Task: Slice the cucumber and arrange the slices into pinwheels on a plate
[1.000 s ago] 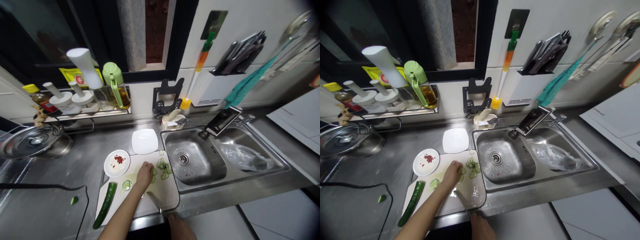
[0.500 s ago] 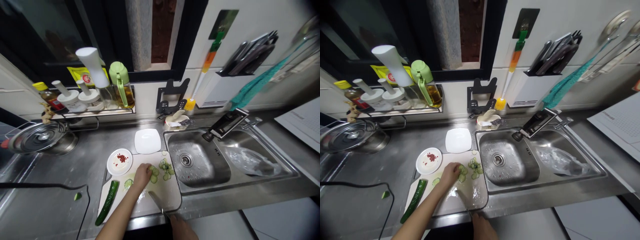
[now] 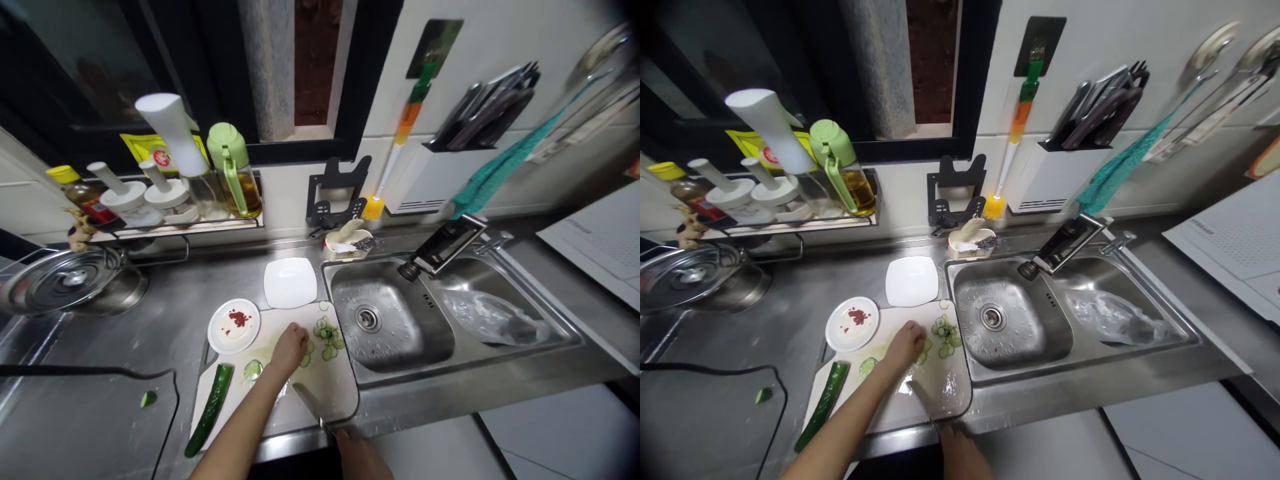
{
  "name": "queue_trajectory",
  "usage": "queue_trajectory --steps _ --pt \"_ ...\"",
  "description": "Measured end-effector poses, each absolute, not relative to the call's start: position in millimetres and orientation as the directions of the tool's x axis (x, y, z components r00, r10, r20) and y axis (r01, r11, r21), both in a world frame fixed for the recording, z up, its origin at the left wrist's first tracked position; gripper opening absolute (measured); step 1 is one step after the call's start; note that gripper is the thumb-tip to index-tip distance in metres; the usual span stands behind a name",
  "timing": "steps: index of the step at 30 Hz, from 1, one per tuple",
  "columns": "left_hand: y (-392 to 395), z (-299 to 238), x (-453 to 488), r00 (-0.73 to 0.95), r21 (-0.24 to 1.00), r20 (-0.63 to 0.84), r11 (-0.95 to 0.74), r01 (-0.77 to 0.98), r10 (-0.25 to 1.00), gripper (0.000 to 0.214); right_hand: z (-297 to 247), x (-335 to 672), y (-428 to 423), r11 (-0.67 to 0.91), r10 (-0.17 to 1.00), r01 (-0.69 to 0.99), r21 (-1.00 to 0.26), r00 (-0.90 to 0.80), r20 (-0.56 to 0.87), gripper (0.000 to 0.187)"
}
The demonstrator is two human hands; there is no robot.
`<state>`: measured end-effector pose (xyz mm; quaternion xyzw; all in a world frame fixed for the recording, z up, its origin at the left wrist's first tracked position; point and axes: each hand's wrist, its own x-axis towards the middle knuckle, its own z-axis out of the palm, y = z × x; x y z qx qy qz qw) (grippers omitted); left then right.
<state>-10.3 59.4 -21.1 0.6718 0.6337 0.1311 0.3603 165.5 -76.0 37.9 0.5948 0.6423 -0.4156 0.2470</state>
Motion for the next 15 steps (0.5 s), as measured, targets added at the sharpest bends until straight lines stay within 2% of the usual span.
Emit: queue_trajectory --steps 5,12,15 --pt "55.2 -18.2 -13.4 0.120 0.694 -0.275 0.110 0.712 0.954 0.016 35.2 167.2 -76.0 -0.055 0.576 0.970 -0.239 -0.164 -0.801 0.046" --pt "16.1 -19.5 -41.8 -0.110 0.684 -0.333 0.320 0.655 0.937 0.027 32.5 170.4 -74.0 -0.082 0.556 0.963 -0.255 -0.168 -0.814 0.049" --pt "-2.9 -21.2 -51.3 -0.185 0.653 -0.378 0.403 0.642 0.907 0.025 33.3 170.5 -74.2 -0.095 0.556 0.965 -0.243 -0.151 -0.817 0.049"
